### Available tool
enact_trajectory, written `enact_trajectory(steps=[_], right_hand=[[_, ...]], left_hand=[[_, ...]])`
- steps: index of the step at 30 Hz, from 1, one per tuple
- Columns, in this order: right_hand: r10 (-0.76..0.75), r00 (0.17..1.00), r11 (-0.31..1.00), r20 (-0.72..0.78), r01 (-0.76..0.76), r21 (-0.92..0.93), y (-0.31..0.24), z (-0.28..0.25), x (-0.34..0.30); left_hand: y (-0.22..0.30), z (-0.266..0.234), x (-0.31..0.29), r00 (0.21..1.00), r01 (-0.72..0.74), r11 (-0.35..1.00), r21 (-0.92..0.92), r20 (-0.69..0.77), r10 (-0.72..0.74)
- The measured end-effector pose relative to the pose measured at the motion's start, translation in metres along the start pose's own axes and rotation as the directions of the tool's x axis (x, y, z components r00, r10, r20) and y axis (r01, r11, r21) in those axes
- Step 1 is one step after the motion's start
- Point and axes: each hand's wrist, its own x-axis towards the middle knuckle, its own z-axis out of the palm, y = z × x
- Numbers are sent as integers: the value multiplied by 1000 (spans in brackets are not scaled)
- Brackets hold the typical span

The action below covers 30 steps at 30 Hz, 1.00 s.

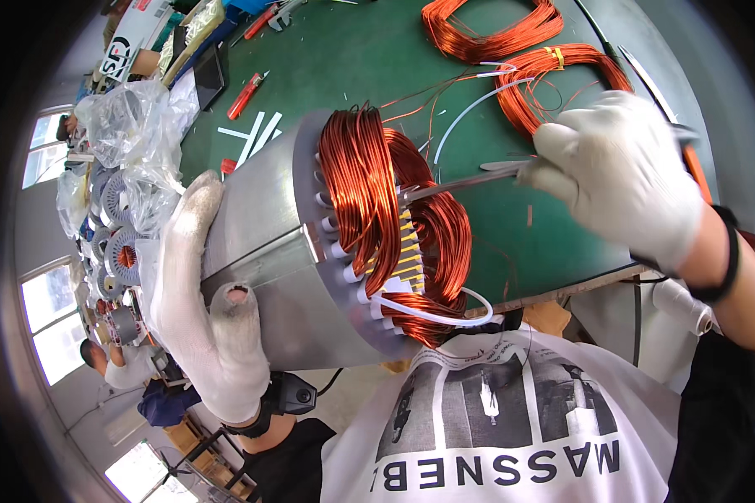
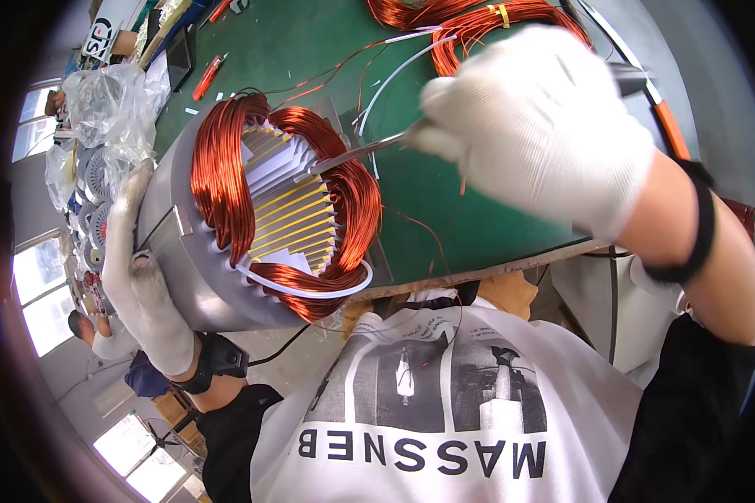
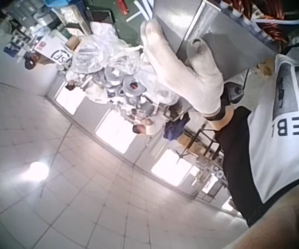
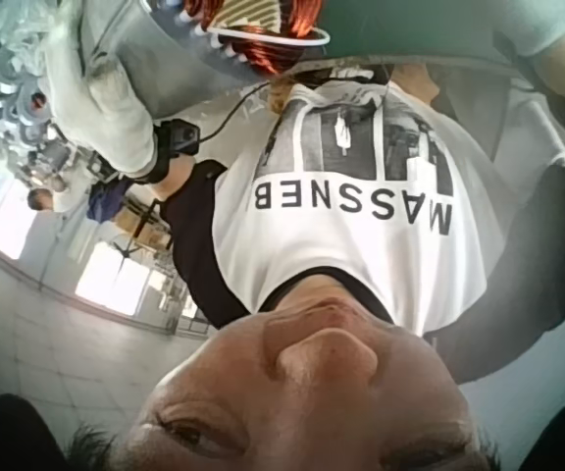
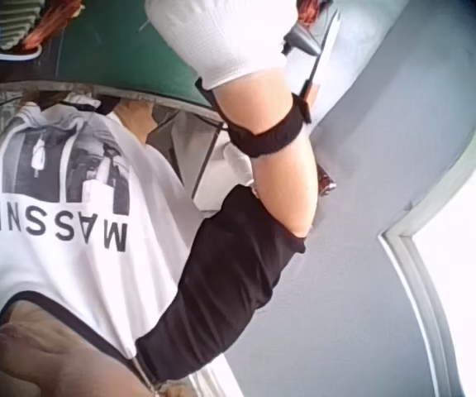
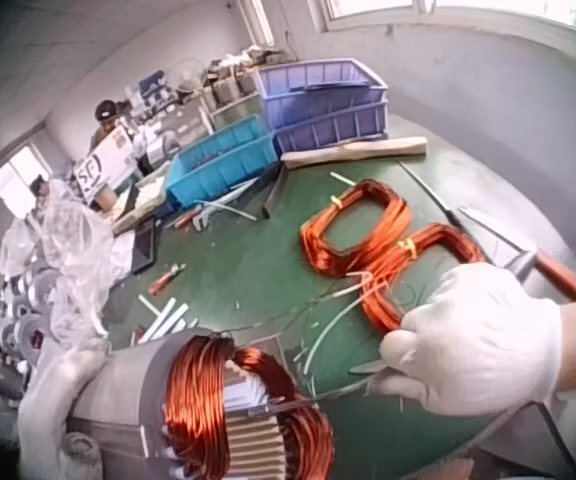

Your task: Manually assemble and secure copper windings into a motor stator using tools.

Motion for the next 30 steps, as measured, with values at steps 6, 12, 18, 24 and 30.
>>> enact_trajectory(steps=[6, 12, 18, 24, 30], right_hand=[[-23, 998, 977, -66, 8, -211, -31, -15, 1], [-7, 1000, 994, -1, 7, -112, -9, 5, -1], [6, 994, 994, 113, 7, -113, -8, -14, -11], [41, 984, 996, 171, -27, -85, -5, -28, -14], [-48, 911, 960, -410, 155, 233, -3, -8, -14]], left_hand=[[-4, -3, -3, 1000, -8, 998, -64, -19, 7], [-1, 0, -1, 1000, -22, 996, -83, -6, 22], [0, -5, -5, 1000, 10, 997, -72, -2, -10], [73, 9, -22, 972, -113, 905, 411, -144, 187], [128, 104, -14, 898, -439, 743, -504, -222, 380]])
